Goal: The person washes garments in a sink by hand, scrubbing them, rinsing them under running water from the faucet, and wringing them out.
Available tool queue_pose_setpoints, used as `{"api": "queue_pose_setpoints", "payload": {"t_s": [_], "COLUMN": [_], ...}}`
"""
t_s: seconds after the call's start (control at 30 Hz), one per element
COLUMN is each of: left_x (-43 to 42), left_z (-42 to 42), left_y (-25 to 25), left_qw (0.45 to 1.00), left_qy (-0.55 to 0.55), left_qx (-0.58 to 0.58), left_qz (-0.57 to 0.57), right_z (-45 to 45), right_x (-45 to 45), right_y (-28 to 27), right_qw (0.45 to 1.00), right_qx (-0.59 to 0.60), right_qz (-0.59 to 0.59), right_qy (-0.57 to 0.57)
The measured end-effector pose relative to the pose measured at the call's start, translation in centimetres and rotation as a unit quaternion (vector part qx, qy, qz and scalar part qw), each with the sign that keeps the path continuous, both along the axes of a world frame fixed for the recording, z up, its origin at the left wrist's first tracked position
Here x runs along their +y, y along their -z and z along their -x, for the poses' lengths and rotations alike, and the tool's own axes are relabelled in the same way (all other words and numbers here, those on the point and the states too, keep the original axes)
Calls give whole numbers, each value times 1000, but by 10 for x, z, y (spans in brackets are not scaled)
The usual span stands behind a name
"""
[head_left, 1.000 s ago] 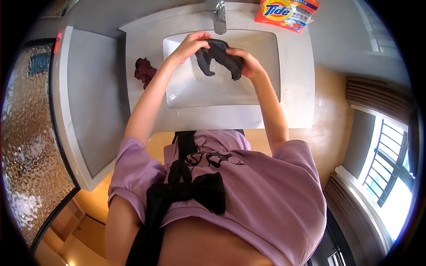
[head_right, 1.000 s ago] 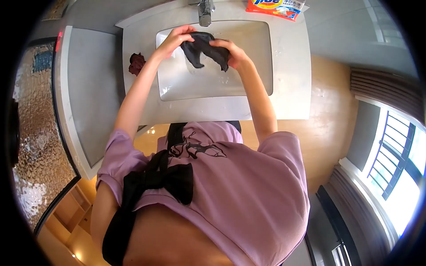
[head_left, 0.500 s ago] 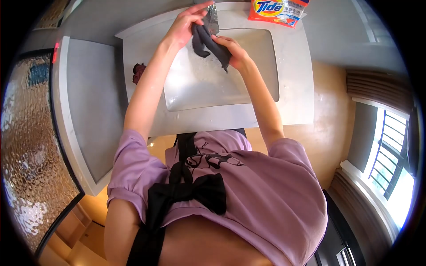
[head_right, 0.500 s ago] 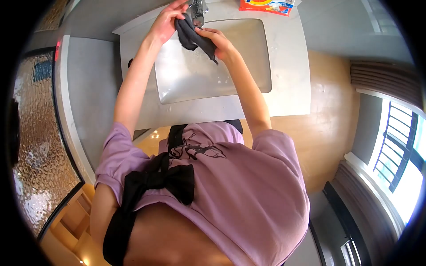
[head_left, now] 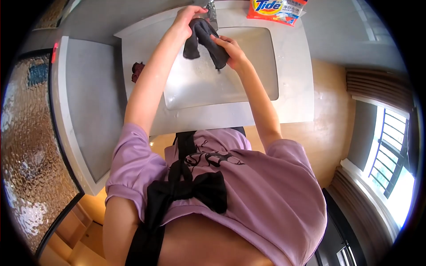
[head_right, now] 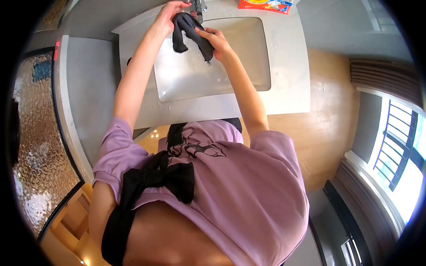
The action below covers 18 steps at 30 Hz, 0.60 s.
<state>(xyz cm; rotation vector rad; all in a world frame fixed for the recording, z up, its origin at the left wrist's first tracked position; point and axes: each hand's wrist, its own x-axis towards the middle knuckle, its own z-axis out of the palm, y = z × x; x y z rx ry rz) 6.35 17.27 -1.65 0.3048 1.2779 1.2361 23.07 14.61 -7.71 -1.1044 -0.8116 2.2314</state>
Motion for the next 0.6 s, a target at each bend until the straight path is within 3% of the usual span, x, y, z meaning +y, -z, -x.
{"api": "queue_pose_setpoints", "payload": {"t_s": [0.07,0.1,0.2,0.27,0.33,0.37,0.47,0.53,0.57,0.6], "left_x": [-20,-8,-21,-39,-64,-71,-69,-69,-72,-74], "left_z": [-9,4,2,6,17,19,22,17,20,22], "left_y": [-39,-15,-13,2,32,44,86,110,121,132], "left_qw": [994,994,988,970,922,904,819,752,805,852], "left_qy": [59,36,21,74,197,269,443,409,363,316], "left_qx": [52,48,87,203,316,319,363,514,466,413], "left_qz": [-75,-97,-127,-115,-102,-89,-31,45,49,54], "right_z": [2,2,4,-1,-7,-15,-12,-13,-19,-26], "right_x": [-3,-4,-4,-3,-1,7,22,34,38,41], "right_y": [-8,-10,0,8,17,19,38,44,36,28], "right_qw": [1000,999,998,997,997,996,984,988,989,990], "right_qx": [20,38,21,17,51,87,-7,-15,32,3], "right_qz": [-15,-32,-57,-56,4,-9,-176,-127,-106,-118], "right_qy": [-5,-7,-25,-41,51,23,0,82,97,74]}}
